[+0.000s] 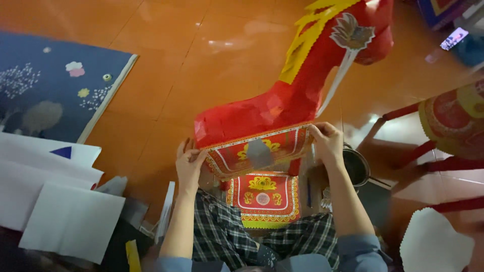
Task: Assembling and decorating a traditional paper horse figure.
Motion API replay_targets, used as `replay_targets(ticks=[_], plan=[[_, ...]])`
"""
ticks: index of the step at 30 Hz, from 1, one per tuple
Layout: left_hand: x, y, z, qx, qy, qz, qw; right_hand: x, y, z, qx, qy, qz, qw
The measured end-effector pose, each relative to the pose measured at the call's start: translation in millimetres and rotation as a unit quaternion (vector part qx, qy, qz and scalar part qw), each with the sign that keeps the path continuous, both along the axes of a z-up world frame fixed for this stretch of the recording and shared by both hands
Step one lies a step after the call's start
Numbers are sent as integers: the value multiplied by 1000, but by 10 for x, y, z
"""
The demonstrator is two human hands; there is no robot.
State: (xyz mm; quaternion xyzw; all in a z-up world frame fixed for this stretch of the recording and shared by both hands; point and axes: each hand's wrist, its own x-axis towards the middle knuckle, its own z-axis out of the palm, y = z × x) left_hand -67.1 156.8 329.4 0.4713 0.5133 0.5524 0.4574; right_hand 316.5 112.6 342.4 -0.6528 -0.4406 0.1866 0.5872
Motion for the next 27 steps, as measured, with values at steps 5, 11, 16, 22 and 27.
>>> replay_targets(ticks=[5,11,16,22,27], plan=[[-31,39,38,60,61,6,996,-62,5,184,28,-36,-6,999],[-37,108,-88,92,137,25,986,106,157,-95,62,-139,-15,988],[-17,112,-126,107,149,23,983,-151,57,315,109,-118,44,986],[-14,134,-168,65,117,20,991,26,196,42,82,-89,60,991],[20,59,-72,143,205,40,967,2,202,33,79,-104,40,991]])
